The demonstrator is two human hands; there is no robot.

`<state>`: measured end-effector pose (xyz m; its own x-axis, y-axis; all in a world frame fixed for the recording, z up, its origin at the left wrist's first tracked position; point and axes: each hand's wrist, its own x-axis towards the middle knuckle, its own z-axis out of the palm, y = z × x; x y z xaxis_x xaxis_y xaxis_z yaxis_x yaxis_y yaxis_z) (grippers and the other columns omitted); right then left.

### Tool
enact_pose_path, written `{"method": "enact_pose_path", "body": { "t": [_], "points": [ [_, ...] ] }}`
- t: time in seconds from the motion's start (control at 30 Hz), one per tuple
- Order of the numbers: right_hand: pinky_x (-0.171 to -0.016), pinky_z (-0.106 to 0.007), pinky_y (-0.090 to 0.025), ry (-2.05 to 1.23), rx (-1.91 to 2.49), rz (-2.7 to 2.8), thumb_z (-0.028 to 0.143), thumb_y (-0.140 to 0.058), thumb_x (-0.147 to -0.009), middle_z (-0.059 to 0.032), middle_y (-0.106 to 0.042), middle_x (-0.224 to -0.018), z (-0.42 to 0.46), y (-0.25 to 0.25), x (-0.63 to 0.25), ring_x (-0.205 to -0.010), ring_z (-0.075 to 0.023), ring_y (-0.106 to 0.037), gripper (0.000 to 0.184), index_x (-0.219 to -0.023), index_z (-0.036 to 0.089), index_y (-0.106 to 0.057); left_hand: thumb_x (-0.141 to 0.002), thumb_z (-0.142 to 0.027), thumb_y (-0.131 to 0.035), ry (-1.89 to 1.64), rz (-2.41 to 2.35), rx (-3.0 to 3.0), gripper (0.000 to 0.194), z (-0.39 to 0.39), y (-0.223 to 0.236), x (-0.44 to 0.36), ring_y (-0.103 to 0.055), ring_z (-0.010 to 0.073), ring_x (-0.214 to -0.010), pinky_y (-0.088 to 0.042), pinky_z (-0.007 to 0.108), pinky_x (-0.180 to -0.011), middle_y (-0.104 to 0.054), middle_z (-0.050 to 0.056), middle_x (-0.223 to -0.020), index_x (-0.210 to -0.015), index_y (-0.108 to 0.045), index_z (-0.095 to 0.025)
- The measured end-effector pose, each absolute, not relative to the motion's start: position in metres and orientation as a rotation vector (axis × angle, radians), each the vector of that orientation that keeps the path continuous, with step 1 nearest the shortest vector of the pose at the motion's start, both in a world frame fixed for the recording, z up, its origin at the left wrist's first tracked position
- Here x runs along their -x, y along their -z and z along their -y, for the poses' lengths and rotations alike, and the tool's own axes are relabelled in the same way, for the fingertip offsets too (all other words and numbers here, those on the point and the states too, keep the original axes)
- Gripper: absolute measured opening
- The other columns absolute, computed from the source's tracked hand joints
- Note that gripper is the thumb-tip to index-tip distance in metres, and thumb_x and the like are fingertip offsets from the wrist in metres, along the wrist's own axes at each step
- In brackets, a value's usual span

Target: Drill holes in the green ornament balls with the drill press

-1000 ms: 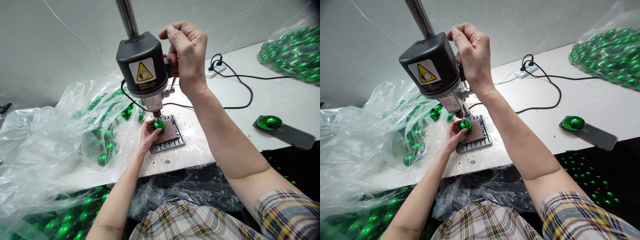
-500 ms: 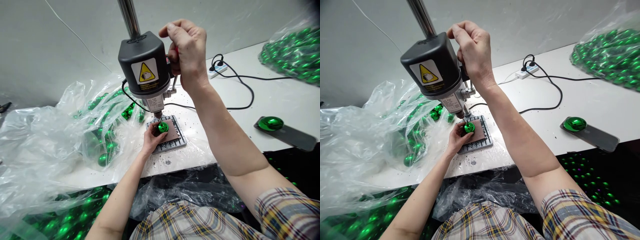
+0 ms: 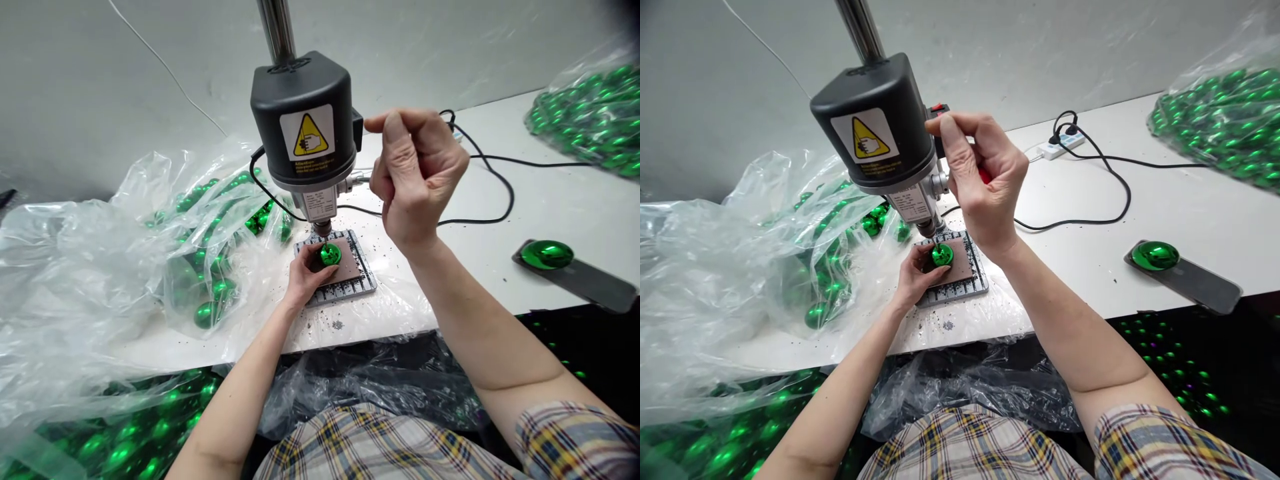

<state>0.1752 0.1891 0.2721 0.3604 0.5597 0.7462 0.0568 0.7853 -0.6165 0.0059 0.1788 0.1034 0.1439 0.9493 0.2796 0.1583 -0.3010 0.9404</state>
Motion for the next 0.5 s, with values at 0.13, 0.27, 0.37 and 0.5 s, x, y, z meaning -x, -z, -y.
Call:
{"method": "enact_pose_path", "body": {
  "t": [0.13,0.27,0.37,0.5],
  "points": [
    [-0.038,-0.024,-0.034,-0.327,0.596,1.155,0.062,-0.058,-0.095,0.0014,-0.054,-0.068,-0.188,-0.264,-0.176,-0.044,-0.0072,-0.041,0.037,-0.095,0.026,-0.064,-0.068,-0.039,-0.09,-1.228,-1.083,-1.613,0.058,-0.179,-0.102,-0.005,-0.07,0.0236,-0.105,-0.056,0.041,-0.098,-0.072,0.009,-0.111,-0.116,-0.063,-0.018],
    [-0.039,-0.025,-0.031,-0.251,0.605,1.143,0.066,-0.057,-0.093,0.0019,-0.055,-0.07,-0.191,-0.253,-0.176,-0.043,-0.0067,-0.041,0.04,-0.093,0.027,-0.066,-0.07,-0.038,-0.089,-1.225,-1.061,-1.61,0.057,-0.18,-0.1,-0.004,-0.068,0.0239,-0.109,-0.054,0.041,-0.1,-0.071,0.009,-0.115,-0.116,-0.063,-0.018],
    [-0.039,-0.027,-0.03,-0.205,0.59,1.124,0.063,-0.058,-0.094,0.0042,-0.046,-0.057,-0.187,-0.247,-0.176,-0.038,-0.0069,-0.034,0.036,-0.092,0.028,-0.068,-0.07,-0.039,-0.089,-1.225,-1.066,-1.618,0.058,-0.18,-0.1,-0.003,-0.067,0.0248,-0.111,-0.053,0.042,-0.103,-0.071,0.01,-0.116,-0.116,-0.062,-0.017],
    [-0.041,-0.027,-0.032,-0.21,0.514,1.146,0.049,-0.062,-0.096,0.0058,-0.04,-0.05,-0.176,-0.242,-0.177,-0.036,-0.0075,-0.035,0.021,-0.09,0.031,-0.07,-0.071,-0.04,-0.088,-1.224,-1.061,-1.623,0.057,-0.179,-0.1,-0.004,-0.068,0.0246,-0.111,-0.053,0.043,-0.102,-0.071,0.01,-0.116,-0.117,-0.061,-0.018]
  ]
}}
